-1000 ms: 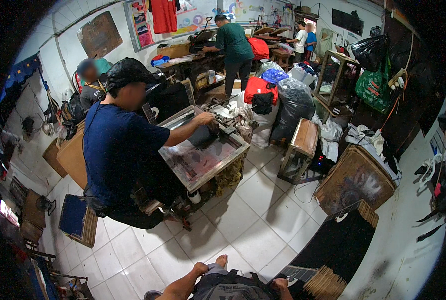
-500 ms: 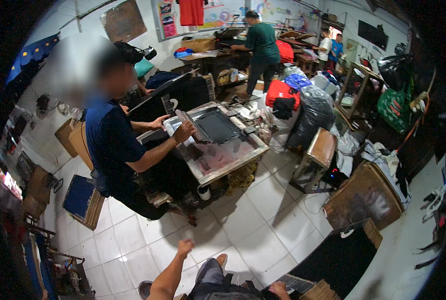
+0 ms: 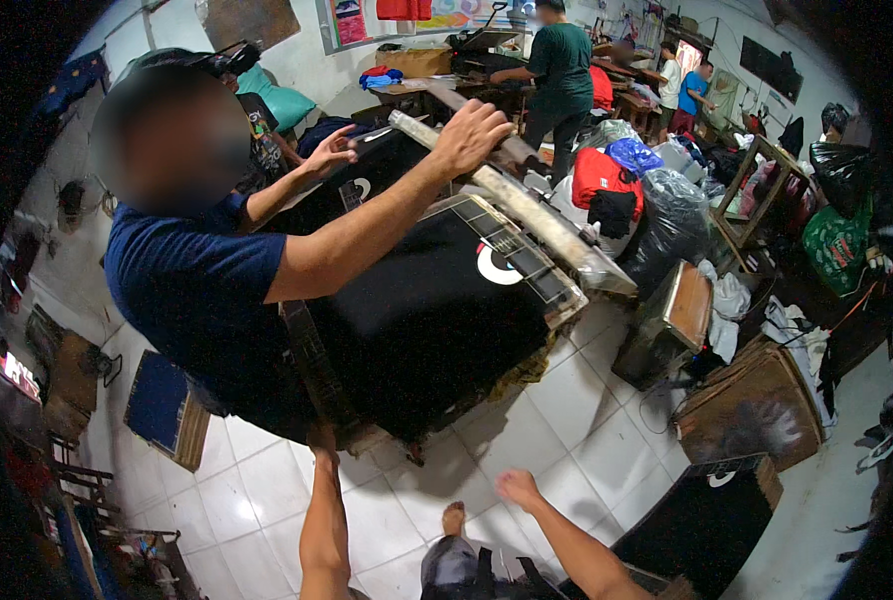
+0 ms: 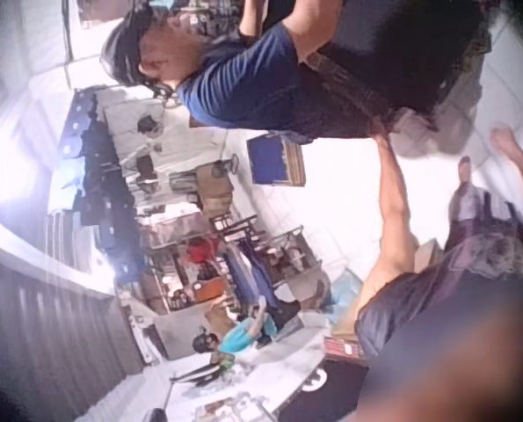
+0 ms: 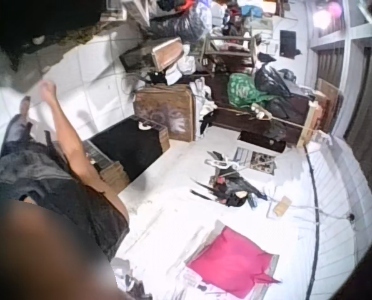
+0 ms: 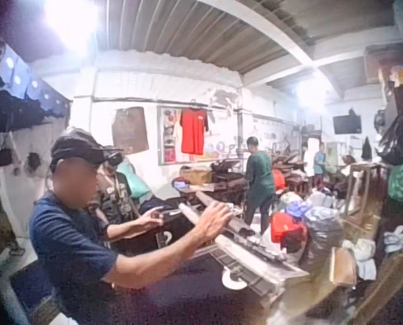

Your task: The person assists a coworker by taking printed black t-shirts from a screen printing press and stacking them on a nearby pile. The coworker operates the press while the camera wearer handles the finished garments.

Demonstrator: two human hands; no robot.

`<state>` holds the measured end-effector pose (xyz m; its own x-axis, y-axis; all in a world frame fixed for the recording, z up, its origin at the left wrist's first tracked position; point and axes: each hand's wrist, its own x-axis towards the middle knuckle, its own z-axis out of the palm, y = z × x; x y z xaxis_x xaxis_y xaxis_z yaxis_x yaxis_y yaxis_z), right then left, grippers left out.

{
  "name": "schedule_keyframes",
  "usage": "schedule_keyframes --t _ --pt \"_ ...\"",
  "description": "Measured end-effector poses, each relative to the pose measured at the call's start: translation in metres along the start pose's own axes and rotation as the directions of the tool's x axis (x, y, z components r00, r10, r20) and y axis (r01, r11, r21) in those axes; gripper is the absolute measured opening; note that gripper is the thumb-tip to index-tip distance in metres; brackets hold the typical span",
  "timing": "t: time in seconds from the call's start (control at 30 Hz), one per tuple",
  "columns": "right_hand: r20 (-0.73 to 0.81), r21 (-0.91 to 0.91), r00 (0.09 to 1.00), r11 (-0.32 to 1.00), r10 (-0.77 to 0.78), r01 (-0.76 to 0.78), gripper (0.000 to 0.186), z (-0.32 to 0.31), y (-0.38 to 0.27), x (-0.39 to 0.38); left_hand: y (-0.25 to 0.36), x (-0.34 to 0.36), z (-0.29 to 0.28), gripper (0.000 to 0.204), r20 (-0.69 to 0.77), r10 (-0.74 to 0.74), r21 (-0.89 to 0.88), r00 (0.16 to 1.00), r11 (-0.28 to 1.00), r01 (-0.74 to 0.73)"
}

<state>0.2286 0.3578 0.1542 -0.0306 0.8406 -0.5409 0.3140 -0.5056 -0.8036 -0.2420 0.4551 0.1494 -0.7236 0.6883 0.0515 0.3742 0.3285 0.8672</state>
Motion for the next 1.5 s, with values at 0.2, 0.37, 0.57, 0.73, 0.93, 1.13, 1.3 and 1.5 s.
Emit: schedule_keyframes --t 0.2,0.37,0.57,0.73,0.93,1.13,1.3,1.5 --pt "0.195 0.879 0.969 0.466 -0.154 -0.103 0.018 0.063 -0.183 0.109 0.076 0.002 -0.046 0.016 0.415 -0.431 -0.518 0.801 0.612 0.598" --pt "0.201 0.955 0.98 0.22 0.016 -0.199 0.033 0.049 -0.239 0.14 0.14 -0.02 -0.059 0.036 0.568 -0.218 -0.629 0.794 0.507 0.589" --pt "0.076 0.978 0.942 0.21 -0.327 -0.007 0.042 -0.017 -0.209 0.072 0.17 -0.063 -0.067 0.027 0.788 -0.072 -0.572 0.611 0.281 0.771" --pt "-0.095 0.968 0.972 0.207 -0.214 0.14 0.047 -0.105 -0.127 -0.074 0.203 -0.192 -0.086 0.045 0.824 0.01 -0.521 0.566 0.402 0.753" --pt "-0.294 0.918 0.955 0.285 0.027 0.275 0.048 -0.226 -0.022 -0.248 0.264 -0.384 -0.107 0.058 0.889 0.08 -0.412 0.45 0.567 0.713" --pt "-0.511 0.806 0.859 0.338 -0.017 0.486 0.036 -0.289 -0.007 -0.386 0.309 -0.469 -0.114 0.057 0.991 0.112 -0.11 0.067 0.436 0.893" --pt "-0.935 0.209 0.348 0.903 0.072 0.376 0.037 -0.268 -0.05 -0.435 0.315 -0.436 -0.134 0.051 0.984 0.166 -0.017 -0.067 0.457 0.889" --pt "-0.534 -0.637 0.638 0.76 -0.555 0.128 0.041 -0.26 -0.055 -0.473 0.312 -0.442 -0.117 0.055 0.942 0.264 0.028 -0.21 0.56 0.828"
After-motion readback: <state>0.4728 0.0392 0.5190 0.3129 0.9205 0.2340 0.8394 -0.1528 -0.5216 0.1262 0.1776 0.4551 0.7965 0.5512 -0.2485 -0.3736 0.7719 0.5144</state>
